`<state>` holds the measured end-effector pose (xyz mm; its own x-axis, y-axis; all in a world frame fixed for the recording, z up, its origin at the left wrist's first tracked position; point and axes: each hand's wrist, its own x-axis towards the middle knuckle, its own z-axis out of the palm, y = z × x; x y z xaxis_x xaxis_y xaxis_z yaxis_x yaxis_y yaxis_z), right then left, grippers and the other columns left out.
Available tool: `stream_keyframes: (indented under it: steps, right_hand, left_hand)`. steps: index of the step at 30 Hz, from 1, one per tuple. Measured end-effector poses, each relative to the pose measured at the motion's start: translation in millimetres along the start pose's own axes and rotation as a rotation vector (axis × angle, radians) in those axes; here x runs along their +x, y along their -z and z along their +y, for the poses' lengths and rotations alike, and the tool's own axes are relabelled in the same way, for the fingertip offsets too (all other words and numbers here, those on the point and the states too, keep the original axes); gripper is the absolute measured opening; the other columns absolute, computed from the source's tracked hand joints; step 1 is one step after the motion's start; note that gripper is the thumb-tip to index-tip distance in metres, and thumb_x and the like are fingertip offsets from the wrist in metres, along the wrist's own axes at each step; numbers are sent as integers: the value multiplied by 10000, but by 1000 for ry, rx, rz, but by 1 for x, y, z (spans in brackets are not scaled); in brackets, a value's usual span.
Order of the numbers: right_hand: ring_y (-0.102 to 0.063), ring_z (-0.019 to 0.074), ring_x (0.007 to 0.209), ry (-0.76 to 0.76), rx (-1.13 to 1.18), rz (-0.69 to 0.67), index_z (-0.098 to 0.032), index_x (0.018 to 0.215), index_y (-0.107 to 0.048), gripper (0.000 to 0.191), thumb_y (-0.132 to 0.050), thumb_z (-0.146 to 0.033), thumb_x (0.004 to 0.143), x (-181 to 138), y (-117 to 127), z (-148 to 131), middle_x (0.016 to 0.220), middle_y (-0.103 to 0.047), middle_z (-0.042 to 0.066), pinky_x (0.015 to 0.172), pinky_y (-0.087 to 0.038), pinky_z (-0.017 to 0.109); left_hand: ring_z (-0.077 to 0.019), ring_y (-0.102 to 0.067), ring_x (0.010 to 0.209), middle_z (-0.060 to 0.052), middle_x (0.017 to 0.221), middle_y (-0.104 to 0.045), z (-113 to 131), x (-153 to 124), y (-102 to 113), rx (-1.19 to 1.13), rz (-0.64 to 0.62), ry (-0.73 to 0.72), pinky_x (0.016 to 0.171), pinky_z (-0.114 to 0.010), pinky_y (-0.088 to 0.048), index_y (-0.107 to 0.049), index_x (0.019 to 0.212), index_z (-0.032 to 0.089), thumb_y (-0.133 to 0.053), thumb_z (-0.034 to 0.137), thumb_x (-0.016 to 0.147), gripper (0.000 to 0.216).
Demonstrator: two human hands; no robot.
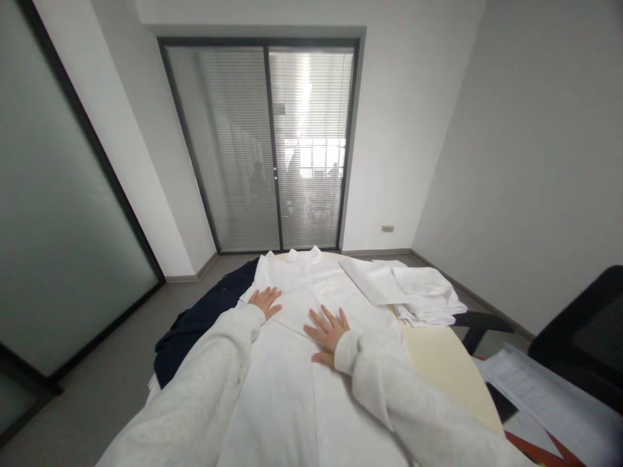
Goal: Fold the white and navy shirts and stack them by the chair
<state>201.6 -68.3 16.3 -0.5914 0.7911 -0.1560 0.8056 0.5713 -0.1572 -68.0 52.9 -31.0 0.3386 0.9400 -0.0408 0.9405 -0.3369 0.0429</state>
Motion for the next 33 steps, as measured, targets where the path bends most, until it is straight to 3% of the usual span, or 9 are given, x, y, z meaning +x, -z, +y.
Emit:
stream_keyframes:
  steps: [2, 8, 11, 14, 16, 18, 23, 29, 33]
  right_hand:
    - [64, 371, 1315, -94, 11, -77, -346, 1379, -200, 745, -420, -656, 737, -5, -2, 27, 1474, -44, 22, 925, 67, 690]
    - [-4, 295, 1338, 5, 86, -5, -370, 1374, -191, 692, -391, -631, 765, -44, -27, 77, 1469, -121, -11, 998, 14, 615]
    - [-93, 286, 1335, 14, 170, 91, -313, 1348, -321, 720, -464, -638, 722, -71, -31, 99, 1445, -231, 45, 1034, -72, 556]
    - [-252, 252, 1297, 79, 347, 207, -242, 1145, -568, 527, -478, -582, 753, -98, -26, 117, 1374, -376, 87, 1037, -216, 458]
    - [-362, 240, 1235, 87, 423, 228, -208, 876, -659, 396, -456, -536, 791, -113, -20, 124, 1300, -460, 98, 1006, -295, 409]
    - [-471, 233, 1117, 53, 407, 235, -187, 672, -635, 413, -430, -519, 810, -122, -14, 128, 1202, -519, 114, 939, -371, 381]
    - [-525, 155, 674, -83, 283, 352, -184, 702, -581, 409, -420, -550, 786, -124, -9, 136, 803, -558, 83, 636, -455, 295]
    - [-458, 131, 517, -255, 331, 198, -207, 743, -565, 386, -385, -545, 794, -123, -8, 156, 558, -527, -7, 524, -368, 254]
    - [-440, 135, 459, -412, 246, 86, -207, 594, -559, 339, -479, -505, 734, -120, -3, 178, 462, -499, -7, 514, -359, 274]
  left_hand:
    - [-202, -114, 1343, 14, 1469, -152, 0, 1, 3, 0, -3, 1, 1062, -460, -110, -205, 1385, 306, -232, 566, 861, 586]
    - [-189, -112, 1344, 20, 1469, -147, 5, -3, 6, -3, -13, 26, 1066, -441, -106, -207, 1384, 307, -240, 545, 867, 570]
    - [-193, -118, 1343, 19, 1467, -159, 5, -3, 6, -3, -1, 22, 1062, -443, -118, -221, 1379, 307, -245, 540, 866, 564]
    - [-195, -119, 1342, 21, 1465, -166, 2, -2, 3, -6, 8, 20, 1061, -441, -121, -223, 1378, 309, -250, 541, 863, 565]
    - [-195, -119, 1342, 23, 1464, -170, 1, -1, 2, -9, 12, 20, 1061, -439, -120, -226, 1377, 309, -254, 541, 861, 566]
    - [-193, -124, 1341, 24, 1463, -173, 1, -1, 2, -15, 14, 19, 1062, -438, -116, -231, 1375, 310, -258, 542, 859, 566]
    - [-185, -127, 1341, 25, 1464, -170, 3, -3, 5, -27, 12, 24, 1067, -429, -103, -234, 1373, 311, -261, 533, 863, 557]
    - [-185, -127, 1341, 19, 1464, -172, 4, -6, 8, -37, 6, 27, 1068, -429, -98, -234, 1373, 309, -264, 534, 862, 559]
    - [-193, -125, 1341, 19, 1465, -172, 2, -4, 6, -45, 12, 18, 1066, -428, -101, -234, 1374, 310, -261, 540, 860, 564]
